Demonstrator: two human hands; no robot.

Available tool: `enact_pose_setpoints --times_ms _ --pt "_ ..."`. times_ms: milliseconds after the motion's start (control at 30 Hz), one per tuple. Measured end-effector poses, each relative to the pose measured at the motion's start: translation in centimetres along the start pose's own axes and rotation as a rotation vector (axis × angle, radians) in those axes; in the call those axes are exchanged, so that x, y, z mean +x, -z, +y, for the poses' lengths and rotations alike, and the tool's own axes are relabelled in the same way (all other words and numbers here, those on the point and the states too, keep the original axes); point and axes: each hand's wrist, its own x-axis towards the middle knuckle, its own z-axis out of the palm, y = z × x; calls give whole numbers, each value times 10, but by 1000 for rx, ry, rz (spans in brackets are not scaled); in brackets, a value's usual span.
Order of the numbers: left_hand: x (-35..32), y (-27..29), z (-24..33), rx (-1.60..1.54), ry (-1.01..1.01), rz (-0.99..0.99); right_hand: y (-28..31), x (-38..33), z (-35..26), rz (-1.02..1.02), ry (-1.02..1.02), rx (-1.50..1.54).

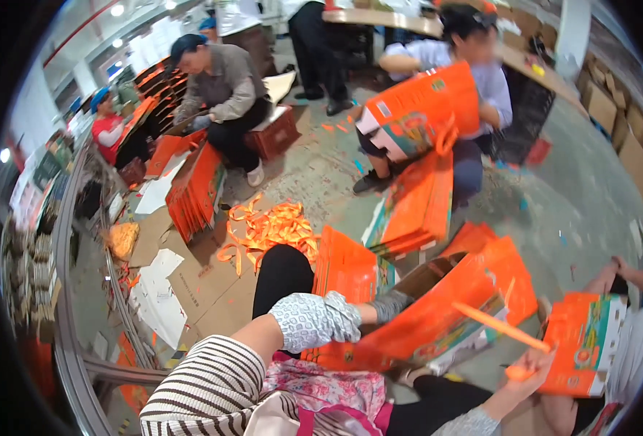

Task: The person attaches ribbon handles to folded cardboard gift bags by threading ribbons through the bag holes by hand.

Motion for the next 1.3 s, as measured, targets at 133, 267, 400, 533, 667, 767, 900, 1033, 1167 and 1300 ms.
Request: enact_pose_setpoints --times_ms 133,267,400,533,667,767,900,1033,1167,1300 --pt "-24 -3 -18 -427 27 -28 -53 -2 -20 246 129 -9" --pt "-20 -16 -36 -810 66 -51 -54 6 -19 90 309 -266" --pt "-7 -37 -64 -1127 468 -66 -59 2 -6 105 450 -542" --pt "-1 -40 -57 -1429 405 -244 -55 -1 -18 252 500 -592" --pt "-9 -46 -75 -1562 448 -285 -58 -3 -13 313 468 -576" --pt "-16 -41 -59 -1562 421 -228 -32 -2 -20 444 371 -526" --pt "-22 -25 -31 -1451 455 -163 -14 2 -21 484 407 -461" --pt "-25 -21 -26 -1488 525 -156 -49 1 -18 498 399 -324" --pt "-23 -21 -22 -1536 523 -155 -9 7 -26 382 292 -121" --pt "-18 -20 -19 -1602 530 -157 -14 4 -25 45 43 -291"
